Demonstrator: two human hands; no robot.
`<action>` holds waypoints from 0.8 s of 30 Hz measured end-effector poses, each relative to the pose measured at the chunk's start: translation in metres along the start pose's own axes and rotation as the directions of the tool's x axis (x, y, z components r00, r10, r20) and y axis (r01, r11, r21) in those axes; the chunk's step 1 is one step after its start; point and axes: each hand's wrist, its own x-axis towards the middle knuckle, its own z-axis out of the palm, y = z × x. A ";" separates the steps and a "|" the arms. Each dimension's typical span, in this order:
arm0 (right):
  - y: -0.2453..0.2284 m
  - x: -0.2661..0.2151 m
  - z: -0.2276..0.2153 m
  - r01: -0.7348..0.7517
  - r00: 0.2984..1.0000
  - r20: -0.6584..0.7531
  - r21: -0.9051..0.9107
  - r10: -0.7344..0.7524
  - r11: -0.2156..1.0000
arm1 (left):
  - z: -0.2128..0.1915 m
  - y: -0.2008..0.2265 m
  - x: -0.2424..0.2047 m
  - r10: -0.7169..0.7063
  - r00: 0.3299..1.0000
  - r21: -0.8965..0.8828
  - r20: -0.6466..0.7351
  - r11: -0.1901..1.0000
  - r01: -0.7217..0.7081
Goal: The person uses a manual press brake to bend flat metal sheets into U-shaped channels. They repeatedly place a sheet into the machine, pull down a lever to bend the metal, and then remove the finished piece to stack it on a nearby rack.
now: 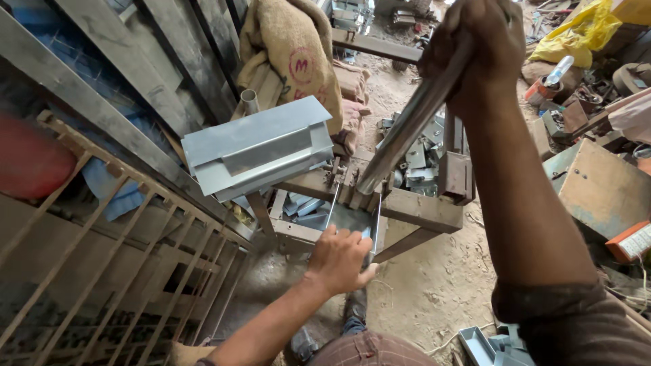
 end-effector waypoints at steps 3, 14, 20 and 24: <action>0.010 0.022 -0.016 -0.088 0.992 -0.080 0.072 0.094 0.994 | -0.007 0.001 0.011 -0.032 0.999 -0.028 -0.009 0.999 0.031; 0.047 0.077 -0.066 -0.160 0.973 -0.153 0.105 0.175 0.981 | 0.000 0.012 0.022 -0.123 0.992 0.025 -0.041 0.992 0.124; 0.037 0.068 -0.054 -0.118 0.986 -0.116 0.035 0.121 0.992 | -0.007 0.019 0.018 -0.081 0.986 0.033 -0.149 0.996 0.086; 0.040 0.077 -0.060 -0.160 0.977 -0.130 0.070 0.168 0.985 | -0.011 0.019 0.028 -0.093 0.977 0.026 -0.190 0.995 0.100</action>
